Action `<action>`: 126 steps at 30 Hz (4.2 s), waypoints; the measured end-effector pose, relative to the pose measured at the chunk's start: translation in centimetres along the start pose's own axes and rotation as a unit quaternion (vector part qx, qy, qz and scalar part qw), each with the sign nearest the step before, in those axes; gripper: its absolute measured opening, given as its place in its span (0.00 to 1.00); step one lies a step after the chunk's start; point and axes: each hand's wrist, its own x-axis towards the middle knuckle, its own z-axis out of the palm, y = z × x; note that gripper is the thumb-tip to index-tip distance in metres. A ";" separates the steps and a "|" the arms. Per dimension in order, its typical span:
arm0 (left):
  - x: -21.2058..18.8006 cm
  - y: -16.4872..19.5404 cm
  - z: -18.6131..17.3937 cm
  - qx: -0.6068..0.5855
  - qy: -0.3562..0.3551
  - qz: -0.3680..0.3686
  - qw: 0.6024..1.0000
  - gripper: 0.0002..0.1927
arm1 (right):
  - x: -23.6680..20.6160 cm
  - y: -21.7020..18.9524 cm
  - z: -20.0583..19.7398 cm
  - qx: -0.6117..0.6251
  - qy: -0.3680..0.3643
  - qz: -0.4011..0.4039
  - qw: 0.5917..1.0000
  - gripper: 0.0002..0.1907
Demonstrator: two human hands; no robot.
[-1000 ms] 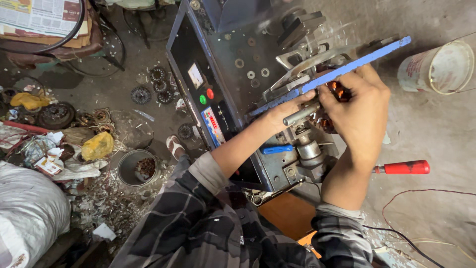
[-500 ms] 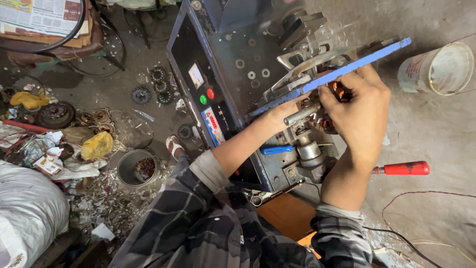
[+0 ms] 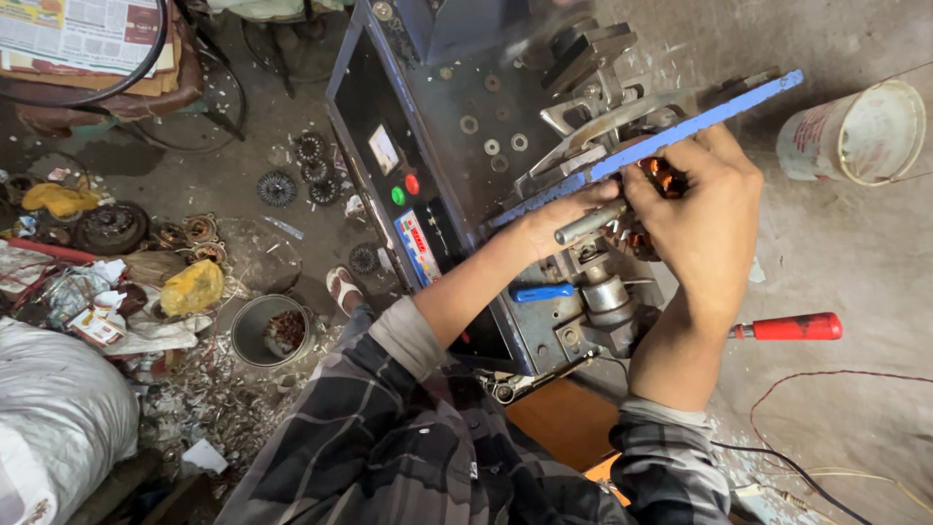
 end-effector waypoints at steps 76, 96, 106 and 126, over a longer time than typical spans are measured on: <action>-0.9 0.0 0.9 -0.009 -0.026 0.000 1.000 0.18 | -0.3 -1.3 -0.1 0.003 -0.005 0.003 1.000 0.15; -1.5 0.5 1.9 0.024 0.027 0.024 0.999 0.18 | -0.7 -1.7 -0.2 0.000 -0.003 0.003 1.000 0.15; -2.1 0.9 3.2 0.011 0.003 0.024 1.000 0.20 | 0.2 -2.1 -0.1 -0.005 -0.001 0.003 1.000 0.14; -14.9 23.0 6.4 0.437 0.196 0.098 0.872 0.17 | 4.8 -2.4 0.7 0.013 -0.014 0.049 0.999 0.15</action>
